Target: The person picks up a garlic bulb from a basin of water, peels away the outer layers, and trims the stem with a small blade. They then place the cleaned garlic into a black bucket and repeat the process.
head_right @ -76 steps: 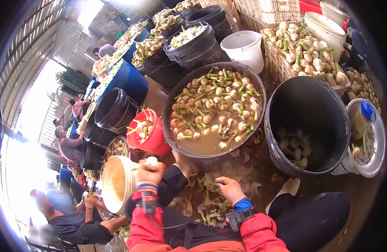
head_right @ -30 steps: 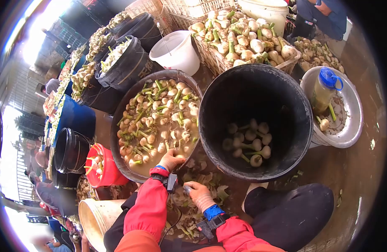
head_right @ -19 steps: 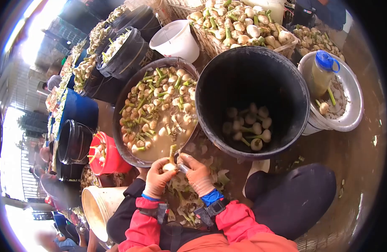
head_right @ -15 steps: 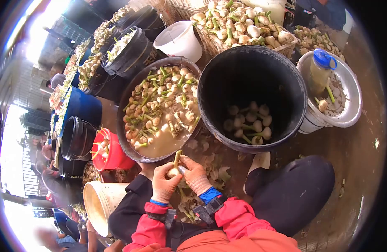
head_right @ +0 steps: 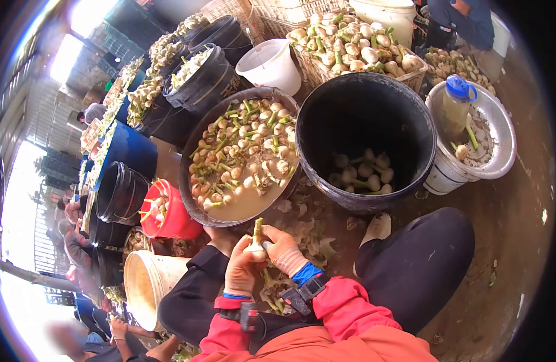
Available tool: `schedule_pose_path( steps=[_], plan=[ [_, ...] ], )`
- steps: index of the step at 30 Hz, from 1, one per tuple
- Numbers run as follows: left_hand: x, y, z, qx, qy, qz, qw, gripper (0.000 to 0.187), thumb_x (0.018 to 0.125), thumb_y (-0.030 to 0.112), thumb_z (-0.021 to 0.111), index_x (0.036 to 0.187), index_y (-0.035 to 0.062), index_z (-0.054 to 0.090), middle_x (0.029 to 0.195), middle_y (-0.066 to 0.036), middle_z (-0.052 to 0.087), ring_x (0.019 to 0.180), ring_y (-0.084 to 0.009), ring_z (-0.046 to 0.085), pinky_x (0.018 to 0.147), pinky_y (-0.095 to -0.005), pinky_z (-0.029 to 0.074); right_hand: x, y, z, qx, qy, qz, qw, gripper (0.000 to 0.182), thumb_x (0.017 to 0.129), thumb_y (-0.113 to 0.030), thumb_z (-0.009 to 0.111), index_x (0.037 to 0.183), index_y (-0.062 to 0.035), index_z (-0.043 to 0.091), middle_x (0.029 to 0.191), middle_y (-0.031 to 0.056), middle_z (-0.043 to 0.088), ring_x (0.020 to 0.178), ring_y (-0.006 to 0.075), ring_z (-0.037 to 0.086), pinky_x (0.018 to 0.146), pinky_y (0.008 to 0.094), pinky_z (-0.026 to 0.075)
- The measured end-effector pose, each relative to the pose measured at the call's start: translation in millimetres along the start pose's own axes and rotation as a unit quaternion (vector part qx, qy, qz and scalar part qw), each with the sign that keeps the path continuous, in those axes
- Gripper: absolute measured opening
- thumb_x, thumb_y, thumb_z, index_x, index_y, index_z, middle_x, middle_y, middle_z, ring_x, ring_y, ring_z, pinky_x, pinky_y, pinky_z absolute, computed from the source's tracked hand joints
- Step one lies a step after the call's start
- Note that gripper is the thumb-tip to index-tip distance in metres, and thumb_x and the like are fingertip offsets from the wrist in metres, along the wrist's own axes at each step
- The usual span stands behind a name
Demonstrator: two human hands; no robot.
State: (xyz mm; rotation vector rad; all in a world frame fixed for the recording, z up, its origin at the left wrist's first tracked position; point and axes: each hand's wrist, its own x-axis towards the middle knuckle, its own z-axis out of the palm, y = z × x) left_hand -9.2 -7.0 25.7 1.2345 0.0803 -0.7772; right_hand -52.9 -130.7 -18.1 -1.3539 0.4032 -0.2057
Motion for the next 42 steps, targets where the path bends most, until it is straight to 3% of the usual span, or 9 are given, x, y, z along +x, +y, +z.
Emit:
schedule_pose_path(
  steps=[5, 11, 13, 16, 18, 21, 31, 37, 42],
  plan=[
    [-2.6, -5.8, -8.6, -0.228, 0.054, -0.11, 0.966, 0.038, 0.084, 0.04, 0.051, 0.115, 0.0187, 0.057, 0.099, -0.003, 0.061, 0.072, -0.0202, 0.057, 0.057, -0.0307, 0.048, -4.6, -13.3, 1.3, 0.113, -0.045, -0.003, 0.993, 0.035, 0.083, 0.003, 0.051, 0.118, 0.0005, 0.053, 0.106, 0.0088, 0.062, 0.097, 0.0153, 0.057, 0.086, 0.0253, 0.044],
    [-3.9, -11.1, -10.9, 0.124, 0.004, 0.054, 0.991, 0.07, 0.079, 0.043, 0.065, 0.135, 0.0117, 0.037, 0.092, -0.004, 0.057, 0.071, -0.0169, 0.055, 0.063, -0.0308, 0.049, 2.8, -7.6, 3.7, 0.275, -0.046, 0.11, 0.954, 0.032, 0.085, -0.009, 0.062, 0.116, -0.0003, 0.057, 0.1, 0.0013, 0.061, 0.088, 0.0091, 0.055, 0.079, 0.0242, 0.046],
    [-8.7, -8.4, -2.5, 0.614, 0.097, 0.292, 0.726, 0.093, 0.065, 0.031, 0.082, 0.136, -0.0009, 0.03, 0.108, -0.008, 0.049, 0.085, -0.0186, 0.056, 0.075, -0.0294, 0.048, 3.1, -0.4, 3.9, 0.311, 0.003, 0.14, 0.94, 0.029, 0.084, -0.009, 0.063, 0.112, -0.0002, 0.06, 0.095, 0.0014, 0.062, 0.083, 0.01, 0.057, 0.075, 0.0247, 0.048],
    [-8.7, -5.4, 3.0, 0.667, 0.099, 0.341, 0.654, 0.094, 0.066, 0.024, 0.081, 0.138, -0.0022, 0.026, 0.103, -0.007, 0.052, 0.082, -0.0145, 0.055, 0.073, -0.0278, 0.048, 0.1, -6.4, 3.7, 0.298, 0.007, 0.125, 0.946, 0.027, 0.083, -0.006, 0.063, 0.109, 0.001, 0.06, 0.096, 0.003, 0.063, 0.083, 0.0107, 0.058, 0.075, 0.0245, 0.048],
    [-3.7, -16.7, 1.0, 0.29, 0.063, 0.257, 0.92, 0.092, 0.066, 0.016, 0.08, 0.138, -0.0029, 0.025, 0.097, -0.005, 0.055, 0.078, -0.0123, 0.055, 0.07, -0.0257, 0.048, -0.5, -5.8, 3.9, 0.31, 0.005, 0.117, 0.944, 0.028, 0.083, -0.004, 0.062, 0.11, 0.0015, 0.06, 0.098, 0.0033, 0.063, 0.085, 0.0107, 0.058, 0.077, 0.0237, 0.047],
    [-7.9, -11.6, 10.9, 0.162, 0.077, 0.173, 0.969, 0.089, 0.07, 0.016, 0.076, 0.139, -0.0017, 0.023, 0.097, -0.006, 0.055, 0.078, -0.0127, 0.056, 0.065, -0.0251, 0.05, -0.1, 0.2, 5.7, 0.314, 0.018, 0.106, 0.943, 0.029, 0.08, 0.003, 0.059, 0.11, 0.0022, 0.06, 0.098, 0.0043, 0.064, 0.086, 0.0113, 0.058, 0.078, 0.0238, 0.047],
    [17.0, -14.0, -4.7, -0.146, 0.116, -0.09, 0.978, 0.047, 0.085, 0.055, 0.046, 0.103, 0.0128, 0.056, 0.083, -0.003, 0.061, 0.061, -0.0161, 0.054, 0.047, -0.0261, 0.043, -2.1, -5.4, 5.3, 0.296, 0.04, 0.106, 0.949, 0.041, 0.076, 0.012, 0.041, 0.11, 0.0001, 0.061, 0.101, 0.007, 0.064, 0.09, 0.0159, 0.06, 0.078, 0.0266, 0.049],
    [6.8, -39.7, -22.2, 0.114, 0.113, 0.136, 0.978, 0.051, 0.086, 0.019, 0.061, 0.127, 0.0081, 0.035, 0.103, -0.012, 0.057, 0.093, -0.0248, 0.058, 0.078, -0.0418, 0.052, -2.4, -8.5, 5.1, 0.135, -0.024, 0.094, 0.986, 0.031, 0.08, 0.004, 0.055, 0.11, 0.0001, 0.059, 0.099, 0.0043, 0.063, 0.087, 0.0115, 0.058, 0.076, 0.0245, 0.047],
    [-5.2, -14.6, -32.6, -0.106, -0.039, 0.009, 0.994, 0.052, 0.076, 0.005, 0.069, 0.121, 0.0082, 0.044, 0.107, -0.014, 0.056, 0.096, -0.027, 0.06, 0.076, -0.0401, 0.055, 2.7, 3.2, 3.2, 0.275, -0.056, 0.138, 0.95, 0.031, 0.081, 0.0, 0.059, 0.112, -0.0006, 0.058, 0.098, 0.0042, 0.063, 0.082, 0.0095, 0.056, 0.071, 0.0236, 0.046]
  ],
)
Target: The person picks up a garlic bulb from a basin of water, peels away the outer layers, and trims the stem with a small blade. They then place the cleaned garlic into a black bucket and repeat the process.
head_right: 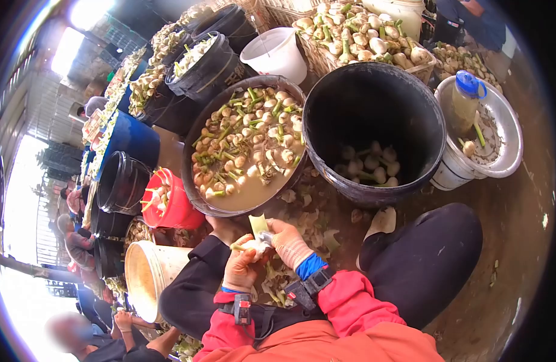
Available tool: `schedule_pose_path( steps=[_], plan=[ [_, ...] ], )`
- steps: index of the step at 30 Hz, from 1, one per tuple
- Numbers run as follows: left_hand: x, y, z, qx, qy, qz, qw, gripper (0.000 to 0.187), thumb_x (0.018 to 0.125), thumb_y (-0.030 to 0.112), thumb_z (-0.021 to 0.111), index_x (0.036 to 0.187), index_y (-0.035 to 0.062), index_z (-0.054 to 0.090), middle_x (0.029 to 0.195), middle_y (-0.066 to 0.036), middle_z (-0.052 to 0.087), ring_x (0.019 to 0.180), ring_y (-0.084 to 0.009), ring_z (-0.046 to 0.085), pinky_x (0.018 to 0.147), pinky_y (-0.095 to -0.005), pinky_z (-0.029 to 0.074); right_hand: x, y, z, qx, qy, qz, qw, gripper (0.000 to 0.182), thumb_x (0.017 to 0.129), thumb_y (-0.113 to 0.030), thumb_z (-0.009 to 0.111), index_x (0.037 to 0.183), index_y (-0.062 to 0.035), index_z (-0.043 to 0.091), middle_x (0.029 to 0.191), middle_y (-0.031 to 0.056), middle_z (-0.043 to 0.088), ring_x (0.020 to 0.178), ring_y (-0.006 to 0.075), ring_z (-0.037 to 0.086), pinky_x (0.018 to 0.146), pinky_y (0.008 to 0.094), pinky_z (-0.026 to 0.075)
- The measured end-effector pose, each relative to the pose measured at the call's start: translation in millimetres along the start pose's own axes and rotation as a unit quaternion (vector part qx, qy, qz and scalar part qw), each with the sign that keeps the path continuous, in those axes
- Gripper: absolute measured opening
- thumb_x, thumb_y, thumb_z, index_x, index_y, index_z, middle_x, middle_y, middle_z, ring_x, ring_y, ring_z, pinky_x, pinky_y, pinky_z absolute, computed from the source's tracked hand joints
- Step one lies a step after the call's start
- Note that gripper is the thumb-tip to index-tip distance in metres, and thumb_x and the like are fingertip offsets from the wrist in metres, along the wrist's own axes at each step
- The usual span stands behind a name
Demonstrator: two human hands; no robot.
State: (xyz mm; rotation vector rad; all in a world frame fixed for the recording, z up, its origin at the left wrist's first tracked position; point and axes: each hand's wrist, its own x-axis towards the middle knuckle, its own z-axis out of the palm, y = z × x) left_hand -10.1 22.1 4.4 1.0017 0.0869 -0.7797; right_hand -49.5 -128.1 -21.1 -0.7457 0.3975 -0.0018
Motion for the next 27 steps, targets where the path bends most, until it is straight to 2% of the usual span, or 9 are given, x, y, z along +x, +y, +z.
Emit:
schedule_pose_path(
  steps=[1, 5, 7, 12, 15, 19, 21, 24, 27],
  plan=[
    [-3.9, 3.0, 1.5, 0.0, 0.0, -0.004, 1.0, 0.052, 0.076, 0.005, 0.069, 0.121, 0.0082, 0.044, 0.107, -0.014, 0.056, 0.096, -0.027, 0.06, 0.076, -0.0401, 0.055, 5.9, 3.0, -3.5, -0.082, 0.052, -0.067, 0.993, 0.029, 0.081, -0.001, 0.059, 0.11, -0.0003, 0.059, 0.095, 0.004, 0.064, 0.079, 0.0097, 0.057, 0.068, 0.0244, 0.047],
    [-16.8, 12.3, 18.7, -0.029, -0.129, -0.123, 0.983, 0.068, 0.073, 0.006, 0.072, 0.131, 0.0158, 0.039, 0.11, -0.015, 0.055, 0.092, -0.0284, 0.063, 0.076, -0.0394, 0.055, 13.5, 3.7, -22.9, -0.055, 0.136, 0.019, 0.989, 0.027, 0.08, -0.002, 0.059, 0.107, -0.0006, 0.061, 0.091, 0.0058, 0.066, 0.08, 0.0141, 0.059, 0.072, 0.0272, 0.047],
    [-18.8, 16.0, 22.9, -0.025, -0.117, -0.138, 0.983, 0.073, 0.072, 0.006, 0.072, 0.134, 0.0189, 0.036, 0.11, -0.015, 0.055, 0.093, -0.0281, 0.063, 0.075, -0.0387, 0.055, 11.1, 2.2, -25.5, -0.4, 0.176, -0.063, 0.897, 0.026, 0.082, -0.005, 0.059, 0.107, -0.0008, 0.06, 0.09, 0.007, 0.066, 0.081, 0.0179, 0.06, 0.075, 0.0301, 0.047],
    [-15.1, 12.8, 12.8, 0.096, -0.099, -0.052, 0.989, 0.109, 0.065, 0.024, 0.08, 0.145, 0.0192, 0.007, 0.102, -0.011, 0.055, 0.075, -0.0172, 0.058, 0.062, -0.0271, 0.049, 3.4, -5.1, -27.5, -0.236, -0.054, -0.034, 0.97, 0.042, 0.082, -0.013, 0.061, 0.122, -0.0034, 0.052, 0.11, 0.0083, 0.06, 0.098, 0.0139, 0.052, 0.087, 0.0263, 0.041],
    [-6.2, 10.3, 6.5, 0.219, -0.063, -0.019, 0.973, 0.113, 0.065, 0.029, 0.081, 0.145, 0.0151, 0.003, 0.1, -0.009, 0.055, 0.076, -0.0158, 0.057, 0.06, -0.025, 0.046, -9.3, -19.8, -4.8, -0.183, -0.126, -0.002, 0.975, 0.044, 0.081, -0.015, 0.064, 0.122, -0.0042, 0.052, 0.11, 0.0064, 0.06, 0.097, 0.0122, 0.052, 0.086, 0.0246, 0.041],
    [2.2, -11.4, -21.1, 0.332, 0.063, 0.16, 0.927, 0.094, 0.068, 0.039, 0.079, 0.137, 0.0084, 0.024, 0.092, -0.009, 0.056, 0.075, -0.0146, 0.057, 0.06, -0.0252, 0.048, -7.3, -12.2, 3.5, -0.201, -0.055, -0.048, 0.977, 0.042, 0.081, -0.006, 0.061, 0.122, -0.001, 0.051, 0.111, 0.0059, 0.06, 0.1, 0.0118, 0.053, 0.088, 0.0245, 0.042],
    [2.7, -5.0, -25.6, 0.249, 0.108, 0.16, 0.949, 0.059, 0.075, 0.035, 0.074, 0.117, 0.0068, 0.043, 0.086, -0.007, 0.058, 0.065, -0.0139, 0.057, 0.049, -0.0237, 0.046, -5.2, -4.6, 5.1, -0.204, -0.052, -0.098, 0.973, 0.039, 0.083, -0.004, 0.059, 0.121, -0.0006, 0.051, 0.107, 0.0053, 0.06, 0.095, 0.0124, 0.056, 0.082, 0.0254, 0.046],
    [0.3, 2.1, -29.0, 0.08, 0.097, 0.122, 0.985, 0.018, 0.086, 0.017, 0.063, 0.099, 0.0078, 0.056, 0.094, -0.008, 0.062, 0.07, -0.018, 0.062, 0.049, -0.026, 0.047, 0.4, 2.5, 2.7, -0.024, -0.031, -0.01, 0.999, 0.029, 0.087, -0.006, 0.056, 0.116, -0.0028, 0.053, 0.091, 0.0008, 0.06, 0.076, 0.0077, 0.055, 0.066, 0.0243, 0.048],
    [-2.0, 4.4, -2.9, 0.055, 0.126, 0.091, 0.986, 0.019, 0.086, 0.013, 0.062, 0.103, 0.008, 0.056, 0.096, -0.01, 0.063, 0.077, -0.0205, 0.063, 0.054, -0.0288, 0.05, 1.8, -1.6, -5.9, -0.009, -0.022, -0.053, 0.998, 0.031, 0.088, -0.006, 0.055, 0.118, -0.0034, 0.053, 0.095, 0.0012, 0.06, 0.081, 0.0088, 0.056, 0.068, 0.0242, 0.049]
  ],
)
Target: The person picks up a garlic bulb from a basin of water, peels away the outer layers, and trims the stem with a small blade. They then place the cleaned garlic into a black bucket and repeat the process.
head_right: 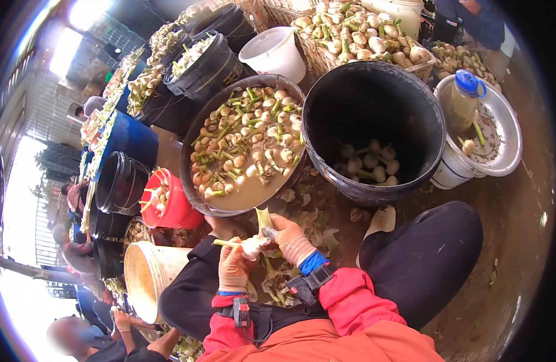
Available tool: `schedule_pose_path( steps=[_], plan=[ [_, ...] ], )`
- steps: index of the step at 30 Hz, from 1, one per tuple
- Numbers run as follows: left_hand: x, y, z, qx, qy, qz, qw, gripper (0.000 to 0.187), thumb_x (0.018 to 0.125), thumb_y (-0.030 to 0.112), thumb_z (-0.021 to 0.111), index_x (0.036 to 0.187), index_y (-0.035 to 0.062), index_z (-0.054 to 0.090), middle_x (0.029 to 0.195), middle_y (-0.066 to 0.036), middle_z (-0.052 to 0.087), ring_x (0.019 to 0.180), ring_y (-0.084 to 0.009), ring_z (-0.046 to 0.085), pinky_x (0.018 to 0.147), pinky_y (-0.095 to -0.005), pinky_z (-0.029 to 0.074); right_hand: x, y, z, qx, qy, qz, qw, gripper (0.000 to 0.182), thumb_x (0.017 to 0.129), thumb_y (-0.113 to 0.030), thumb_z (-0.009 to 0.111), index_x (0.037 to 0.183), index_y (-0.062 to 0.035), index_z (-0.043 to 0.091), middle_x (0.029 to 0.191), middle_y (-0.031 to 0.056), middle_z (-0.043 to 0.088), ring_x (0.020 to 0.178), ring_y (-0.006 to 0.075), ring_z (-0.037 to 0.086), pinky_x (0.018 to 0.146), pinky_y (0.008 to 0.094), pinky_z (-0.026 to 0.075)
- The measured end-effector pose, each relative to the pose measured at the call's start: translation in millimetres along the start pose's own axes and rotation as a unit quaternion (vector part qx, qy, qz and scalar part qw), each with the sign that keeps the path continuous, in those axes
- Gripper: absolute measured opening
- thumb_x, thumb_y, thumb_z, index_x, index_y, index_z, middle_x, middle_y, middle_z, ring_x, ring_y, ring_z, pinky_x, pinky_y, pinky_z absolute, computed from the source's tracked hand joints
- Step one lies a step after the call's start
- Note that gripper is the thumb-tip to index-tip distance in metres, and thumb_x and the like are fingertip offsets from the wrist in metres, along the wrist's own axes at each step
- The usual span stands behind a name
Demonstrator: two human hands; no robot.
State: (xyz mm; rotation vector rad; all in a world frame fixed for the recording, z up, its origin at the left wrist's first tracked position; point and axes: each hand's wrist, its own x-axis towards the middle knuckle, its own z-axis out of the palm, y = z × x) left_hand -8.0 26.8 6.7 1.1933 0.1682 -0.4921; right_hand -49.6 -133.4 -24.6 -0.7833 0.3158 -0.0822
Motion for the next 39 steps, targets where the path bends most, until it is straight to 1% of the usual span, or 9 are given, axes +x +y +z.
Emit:
schedule_pose_path(
  steps=[4, 7, 10, 16, 26, 28, 31, 34, 39],
  plan=[
    [3.1, -4.1, 1.0, 0.009, -0.027, 0.0, 1.0, 0.02, 0.086, 0.008, 0.06, 0.105, 0.0042, 0.055, 0.093, -0.011, 0.062, 0.079, -0.0215, 0.062, 0.063, -0.0309, 0.052, -4.5, -7.8, 5.7, -0.028, -0.032, 0.035, 0.998, 0.035, 0.087, -0.01, 0.058, 0.12, -0.0031, 0.051, 0.097, 0.0043, 0.062, 0.085, 0.0111, 0.057, 0.074, 0.0267, 0.049],
    [5.1, -5.4, -0.4, 0.042, 0.036, 0.048, 0.997, 0.018, 0.084, 0.006, 0.061, 0.1, 0.002, 0.055, 0.089, -0.011, 0.062, 0.074, -0.019, 0.061, 0.061, -0.0276, 0.05, -1.6, -7.4, 3.8, -0.446, 0.081, 0.006, 0.891, 0.058, 0.08, -0.021, 0.067, 0.131, -0.0083, 0.042, 0.111, 0.0118, 0.059, 0.1, 0.0166, 0.056, 0.087, 0.029, 0.044],
    [3.8, -3.9, 5.4, 0.095, 0.105, 0.08, 0.987, 0.02, 0.078, 0.003, 0.069, 0.092, 0.0026, 0.055, 0.083, -0.004, 0.059, 0.069, -0.0113, 0.057, 0.06, -0.0229, 0.048, -5.1, -0.8, 4.2, -0.513, 0.105, -0.016, 0.852, 0.063, 0.078, -0.026, 0.069, 0.131, -0.0082, 0.04, 0.118, 0.0177, 0.056, 0.105, 0.0301, 0.055, 0.087, 0.0342, 0.043],
    [8.8, -27.1, -3.3, 0.363, 0.118, 0.209, 0.901, 0.024, 0.074, 0.004, 0.073, 0.088, 0.0045, 0.053, 0.076, 0.0, 0.054, 0.062, -0.0077, 0.047, 0.056, -0.0223, 0.043, -7.8, 15.6, 22.1, -0.494, 0.012, 0.001, 0.869, 0.054, 0.081, -0.015, 0.058, 0.132, -0.0115, 0.039, 0.119, 0.0153, 0.055, 0.108, 0.0315, 0.053, 0.091, 0.0377, 0.043],
    [-9.5, 0.2, 8.5, -0.098, -0.115, -0.011, 0.989, 0.027, 0.079, 0.017, 0.069, 0.099, 0.001, 0.06, 0.099, -0.01, 0.063, 0.087, -0.0222, 0.062, 0.075, -0.0369, 0.053, -3.6, 3.3, 4.0, -0.401, 0.047, 0.136, 0.905, 0.049, 0.073, 0.006, 0.052, 0.119, -0.0107, 0.052, 0.11, 0.0176, 0.06, 0.099, 0.0327, 0.058, 0.084, 0.0355, 0.045],
    [-5.0, -3.3, 1.7, -0.094, -0.144, -0.007, 0.985, 0.027, 0.08, 0.023, 0.068, 0.099, 0.0046, 0.06, 0.103, -0.01, 0.062, 0.092, -0.0223, 0.061, 0.08, -0.0406, 0.052, 3.1, 29.0, -16.3, -0.442, 0.056, 0.025, 0.895, 0.045, 0.071, 0.005, 0.056, 0.114, -0.01, 0.056, 0.101, 0.0165, 0.063, 0.09, 0.0299, 0.061, 0.078, 0.0359, 0.047],
    [0.1, 1.3, -10.5, -0.19, -0.072, -0.013, 0.979, 0.022, 0.081, 0.024, 0.067, 0.098, 0.0121, 0.061, 0.101, -0.005, 0.064, 0.095, -0.022, 0.061, 0.077, -0.038, 0.051, 0.9, 16.0, -24.9, -0.47, -0.031, 0.253, 0.845, 0.028, 0.07, -0.009, 0.066, 0.098, -0.009, 0.064, 0.091, 0.013, 0.066, 0.084, 0.0263, 0.063, 0.074, 0.0357, 0.049],
    [5.5, 15.4, -15.7, -0.327, -0.076, -0.053, 0.94, 0.025, 0.085, 0.027, 0.061, 0.104, 0.01, 0.061, 0.099, -0.007, 0.064, 0.086, -0.0244, 0.062, 0.069, -0.0372, 0.05, 3.8, 27.6, -29.5, -0.638, -0.165, 0.187, 0.729, 0.035, 0.072, -0.012, 0.066, 0.107, -0.0132, 0.064, 0.1, 0.0097, 0.064, 0.085, 0.0216, 0.063, 0.073, 0.0335, 0.049],
    [6.2, 18.4, -12.8, -0.299, -0.013, -0.085, 0.95, 0.025, 0.089, 0.027, 0.053, 0.103, 0.0086, 0.061, 0.099, -0.01, 0.064, 0.086, -0.0293, 0.063, 0.064, -0.0391, 0.054, 0.3, 20.6, -5.6, -0.387, -0.073, -0.001, 0.919, 0.04, 0.073, -0.009, 0.067, 0.113, -0.0139, 0.061, 0.107, 0.0101, 0.06, 0.089, 0.0212, 0.061, 0.077, 0.0312, 0.048]
  ],
)
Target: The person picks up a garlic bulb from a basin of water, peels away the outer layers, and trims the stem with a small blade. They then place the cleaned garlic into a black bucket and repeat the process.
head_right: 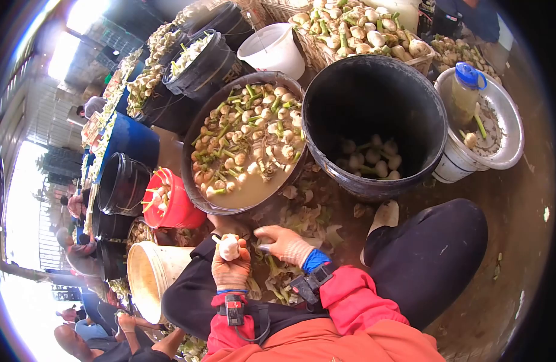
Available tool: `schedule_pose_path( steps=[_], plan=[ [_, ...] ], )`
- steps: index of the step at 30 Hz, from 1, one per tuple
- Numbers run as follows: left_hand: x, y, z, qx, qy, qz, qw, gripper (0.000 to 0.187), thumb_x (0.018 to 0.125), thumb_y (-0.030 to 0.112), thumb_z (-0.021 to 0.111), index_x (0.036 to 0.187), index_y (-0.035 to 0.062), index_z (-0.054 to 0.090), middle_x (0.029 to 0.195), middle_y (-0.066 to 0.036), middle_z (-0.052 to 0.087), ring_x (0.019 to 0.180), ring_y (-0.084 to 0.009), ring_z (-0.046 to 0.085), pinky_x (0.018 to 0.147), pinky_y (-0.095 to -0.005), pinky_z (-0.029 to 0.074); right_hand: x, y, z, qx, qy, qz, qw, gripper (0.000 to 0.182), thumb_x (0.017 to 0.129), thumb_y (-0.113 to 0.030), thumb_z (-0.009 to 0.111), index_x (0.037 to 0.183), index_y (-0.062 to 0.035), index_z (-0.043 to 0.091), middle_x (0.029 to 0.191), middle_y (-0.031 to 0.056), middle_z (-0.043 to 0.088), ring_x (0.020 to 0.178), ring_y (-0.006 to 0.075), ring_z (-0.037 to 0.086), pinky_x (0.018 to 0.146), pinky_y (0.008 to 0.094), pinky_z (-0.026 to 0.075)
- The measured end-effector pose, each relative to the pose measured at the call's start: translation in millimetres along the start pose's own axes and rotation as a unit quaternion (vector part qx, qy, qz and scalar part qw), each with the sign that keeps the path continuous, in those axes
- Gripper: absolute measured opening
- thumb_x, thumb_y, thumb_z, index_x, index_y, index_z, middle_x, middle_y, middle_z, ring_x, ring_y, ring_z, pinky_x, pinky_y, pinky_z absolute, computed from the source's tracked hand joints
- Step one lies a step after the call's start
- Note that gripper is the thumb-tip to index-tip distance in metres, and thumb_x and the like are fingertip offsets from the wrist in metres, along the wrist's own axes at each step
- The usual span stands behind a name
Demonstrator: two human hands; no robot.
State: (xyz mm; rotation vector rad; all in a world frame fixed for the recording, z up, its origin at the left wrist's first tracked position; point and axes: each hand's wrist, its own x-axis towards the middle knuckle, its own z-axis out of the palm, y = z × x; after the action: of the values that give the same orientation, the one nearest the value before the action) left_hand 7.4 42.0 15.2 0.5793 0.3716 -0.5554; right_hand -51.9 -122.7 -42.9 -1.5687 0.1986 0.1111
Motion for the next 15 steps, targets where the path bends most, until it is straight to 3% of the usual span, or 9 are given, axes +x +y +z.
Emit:
schedule_pose_path(
  steps=[1, 4, 7, 8, 9, 11, 12, 13, 15],
  plan=[
    [-0.7, -2.0, -0.3, 0.021, 0.022, -0.007, 1.0, 0.025, 0.089, 0.027, 0.053, 0.103, 0.0079, 0.061, 0.099, -0.01, 0.064, 0.086, -0.0296, 0.063, 0.063, -0.0391, 0.055, -2.1, -16.5, 1.1, 0.119, 0.035, -0.057, 0.991, 0.041, 0.073, -0.008, 0.068, 0.113, -0.0138, 0.061, 0.108, 0.0104, 0.059, 0.09, 0.0211, 0.06, 0.078, 0.0312, 0.048],
    [-0.4, -9.2, -5.6, 0.059, 0.066, -0.021, 0.996, 0.025, 0.089, 0.027, 0.053, 0.102, 0.0065, 0.059, 0.098, -0.011, 0.064, 0.085, -0.0302, 0.063, 0.06, -0.0392, 0.055, -8.6, -46.0, 3.1, 0.136, 0.044, -0.081, 0.986, 0.034, 0.074, -0.011, 0.071, 0.107, -0.0096, 0.062, 0.101, 0.0064, 0.06, 0.09, 0.0185, 0.058, 0.082, 0.0285, 0.046],
    [8.5, -17.6, -19.8, 0.059, 0.11, -0.06, 0.99, 0.022, 0.088, 0.028, 0.056, 0.094, 0.0065, 0.057, 0.087, -0.009, 0.062, 0.079, -0.0274, 0.061, 0.07, -0.0419, 0.052, -10.8, -46.1, 5.1, 0.03, 0.018, -0.061, 0.998, 0.025, 0.074, -0.01, 0.071, 0.098, -0.008, 0.064, 0.097, 0.0058, 0.061, 0.086, 0.0182, 0.057, 0.079, 0.0285, 0.046],
    [6.2, -19.0, -17.0, 0.055, 0.115, -0.05, 0.991, 0.022, 0.088, 0.028, 0.057, 0.089, 0.0064, 0.056, 0.084, -0.01, 0.061, 0.079, -0.0287, 0.059, 0.074, -0.043, 0.051, -6.8, -39.6, 7.3, 0.012, 0.002, -0.091, 0.996, 0.017, 0.073, -0.012, 0.071, 0.089, -0.0076, 0.065, 0.086, 0.0051, 0.063, 0.081, 0.0182, 0.058, 0.073, 0.0298, 0.047],
    [10.5, -17.9, -21.0, 0.054, 0.115, -0.05, 0.991, 0.022, 0.088, 0.028, 0.057, 0.089, 0.0064, 0.056, 0.084, -0.01, 0.061, 0.079, -0.0287, 0.059, 0.074, -0.043, 0.051, -6.3, -37.1, 8.1, 0.011, 0.002, -0.091, 0.996, 0.017, 0.073, -0.012, 0.071, 0.089, -0.0076, 0.065, 0.086, 0.0051, 0.063, 0.081, 0.0182, 0.058, 0.073, 0.0298, 0.047],
    [17.3, -12.6, -15.1, 0.05, 0.093, 0.012, 0.994, 0.025, 0.089, 0.03, 0.056, 0.087, 0.0054, 0.056, 0.084, -0.011, 0.06, 0.079, -0.0302, 0.059, 0.075, -0.0441, 0.051, -8.5, -41.8, 7.2, -0.17, -0.188, -0.044, 0.966, 0.021, 0.071, -0.019, 0.07, 0.091, -0.0135, 0.066, 0.079, 0.0087, 0.064, 0.077, 0.0194, 0.061, 0.069, 0.0312, 0.047],
    [16.8, -4.2, -12.0, -0.003, 0.111, 0.008, 0.994, 0.028, 0.089, 0.031, 0.054, 0.083, 0.0034, 0.055, 0.082, -0.011, 0.059, 0.079, -0.0298, 0.058, 0.078, -0.0466, 0.051, -11.8, -45.4, 4.1, -0.16, -0.284, 0.068, 0.943, 0.021, 0.071, -0.021, 0.068, 0.092, -0.0155, 0.066, 0.077, 0.0081, 0.064, 0.074, 0.0192, 0.061, 0.067, 0.0335, 0.047],
    [14.7, 4.7, 0.8, -0.027, 0.114, 0.031, 0.993, 0.029, 0.089, 0.03, 0.053, 0.082, 0.002, 0.054, 0.079, -0.01, 0.058, 0.079, -0.0285, 0.058, 0.079, -0.0487, 0.051, -13.6, -32.4, 6.7, -0.214, -0.288, 0.02, 0.933, 0.02, 0.073, -0.021, 0.065, 0.092, -0.0149, 0.065, 0.078, 0.0074, 0.065, 0.072, 0.0197, 0.061, 0.066, 0.0346, 0.047],
    [14.4, 38.5, -0.2, -0.112, -0.021, 0.076, 0.99, 0.029, 0.09, 0.029, 0.052, 0.081, 0.0012, 0.054, 0.077, -0.009, 0.058, 0.081, -0.0266, 0.058, 0.08, -0.0464, 0.051, -11.7, -8.5, 4.2, -0.198, -0.276, 0.093, 0.936, 0.02, 0.074, -0.022, 0.064, 0.093, -0.014, 0.064, 0.078, 0.0072, 0.065, 0.072, 0.0206, 0.061, 0.066, 0.0354, 0.047]
  ],
)
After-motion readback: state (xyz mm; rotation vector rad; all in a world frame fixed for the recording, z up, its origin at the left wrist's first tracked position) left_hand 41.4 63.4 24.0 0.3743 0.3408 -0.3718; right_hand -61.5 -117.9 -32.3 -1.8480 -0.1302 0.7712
